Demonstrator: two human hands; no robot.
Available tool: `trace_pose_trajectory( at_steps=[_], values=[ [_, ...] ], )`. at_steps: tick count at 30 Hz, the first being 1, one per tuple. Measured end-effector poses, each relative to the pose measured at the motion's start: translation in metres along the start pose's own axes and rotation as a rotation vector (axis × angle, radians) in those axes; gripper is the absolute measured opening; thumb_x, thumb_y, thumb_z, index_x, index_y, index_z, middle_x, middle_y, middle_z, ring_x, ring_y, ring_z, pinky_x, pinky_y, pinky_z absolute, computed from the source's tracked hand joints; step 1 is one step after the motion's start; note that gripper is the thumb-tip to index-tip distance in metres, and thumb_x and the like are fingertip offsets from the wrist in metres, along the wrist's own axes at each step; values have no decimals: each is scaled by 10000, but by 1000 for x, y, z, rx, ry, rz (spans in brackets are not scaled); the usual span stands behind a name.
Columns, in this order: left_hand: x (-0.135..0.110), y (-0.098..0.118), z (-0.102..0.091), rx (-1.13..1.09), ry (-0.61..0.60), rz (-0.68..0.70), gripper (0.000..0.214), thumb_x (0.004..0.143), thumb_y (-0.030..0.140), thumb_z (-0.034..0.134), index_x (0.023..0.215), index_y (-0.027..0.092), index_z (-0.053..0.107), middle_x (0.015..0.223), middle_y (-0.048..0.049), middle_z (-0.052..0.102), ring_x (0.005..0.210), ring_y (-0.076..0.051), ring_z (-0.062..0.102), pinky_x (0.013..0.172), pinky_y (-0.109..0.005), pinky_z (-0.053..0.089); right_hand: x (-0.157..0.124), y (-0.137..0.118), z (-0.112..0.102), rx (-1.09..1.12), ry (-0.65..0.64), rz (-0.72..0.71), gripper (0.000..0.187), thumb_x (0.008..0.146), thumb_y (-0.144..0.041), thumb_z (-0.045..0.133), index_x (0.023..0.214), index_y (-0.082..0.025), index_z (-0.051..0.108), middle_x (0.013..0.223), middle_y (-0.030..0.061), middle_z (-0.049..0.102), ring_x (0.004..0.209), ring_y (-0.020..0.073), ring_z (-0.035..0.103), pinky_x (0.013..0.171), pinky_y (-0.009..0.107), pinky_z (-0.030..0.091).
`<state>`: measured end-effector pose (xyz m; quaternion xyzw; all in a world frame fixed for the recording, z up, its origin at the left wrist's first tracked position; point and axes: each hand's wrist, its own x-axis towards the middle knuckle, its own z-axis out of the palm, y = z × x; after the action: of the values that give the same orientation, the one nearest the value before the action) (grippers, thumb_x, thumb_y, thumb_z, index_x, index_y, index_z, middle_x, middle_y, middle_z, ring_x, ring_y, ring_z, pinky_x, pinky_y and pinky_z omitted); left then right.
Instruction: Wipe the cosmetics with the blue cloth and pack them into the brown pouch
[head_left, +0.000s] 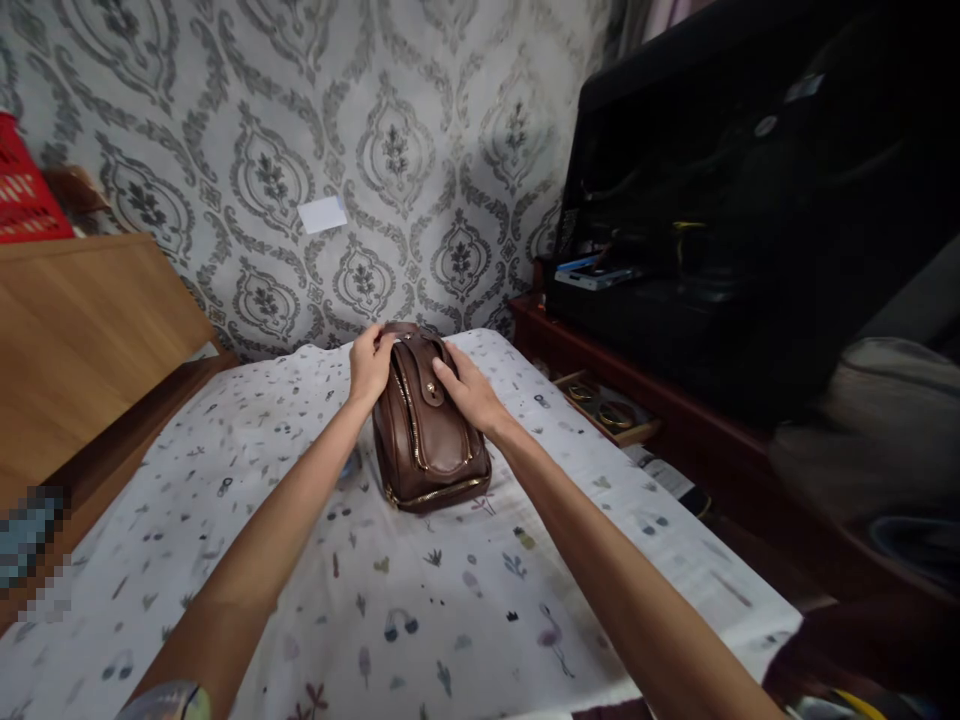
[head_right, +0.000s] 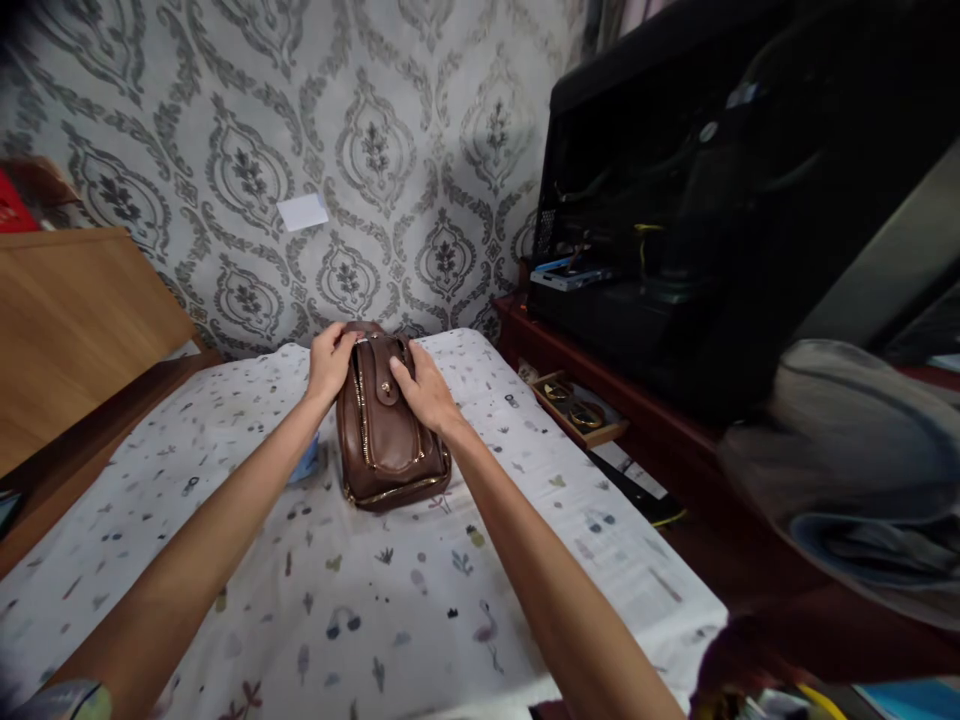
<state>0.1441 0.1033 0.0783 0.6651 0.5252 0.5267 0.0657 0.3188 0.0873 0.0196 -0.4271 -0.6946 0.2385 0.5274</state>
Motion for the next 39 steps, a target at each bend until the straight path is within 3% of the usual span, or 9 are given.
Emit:
trace_pose_trajectory(
  at_steps=[7,13,17,22,31,35,39],
  values=[
    [8,28,3,144,-121,133,232,777,178,622,997,209,687,952,-52,717,912,-248,620,863,-333,433,-30,-3,0,-134,53,-81,590,998,-454,328,1458,-109,460,1517,153,459,1442,234,386,1209,466,291],
    [11,42,16,225,-200,174,41,769,268,709,785,236,729,860,-59,734,842,-265,624,808,-347,425,-42,-13,1,-172,150,-115,501,1011,-406,317,1363,-155,571,1456,140,538,1396,236,457,1182,473,344],
    [12,37,18,232,-138,141,162,845,335,634,788,214,726,828,-85,727,844,-272,630,795,-346,415,-44,-17,0,-172,173,-121,485,1016,-408,308,1284,-169,633,1417,134,578,1366,238,496,1160,471,379],
    [19,29,20,168,-101,76,296,882,388,557,693,193,674,673,-58,684,697,-229,618,702,-308,419,-45,-21,-1,-185,179,-114,495,1013,-395,303,1212,-136,675,1381,150,606,1347,236,518,1152,443,392],
    [5,39,8,0,-222,191,324,837,447,572,670,177,634,636,15,615,663,-166,562,664,-260,420,-46,-29,-5,-167,170,-93,437,1008,-370,297,1270,-177,589,1340,119,634,1258,242,589,1069,435,468],
    [9,31,-1,-19,-255,195,248,816,407,601,822,175,687,826,-11,708,807,-188,626,774,-266,467,-52,-33,-6,-195,158,-83,445,1012,-358,304,1348,-166,523,1335,126,627,1228,245,598,1053,419,473],
    [13,13,-17,23,-220,153,284,752,360,679,978,187,680,1011,-50,728,941,-228,648,873,-320,481,-68,-45,1,-418,236,-66,488,1010,-426,341,1364,-149,532,1480,207,458,1388,338,414,1085,541,388]
  ],
)
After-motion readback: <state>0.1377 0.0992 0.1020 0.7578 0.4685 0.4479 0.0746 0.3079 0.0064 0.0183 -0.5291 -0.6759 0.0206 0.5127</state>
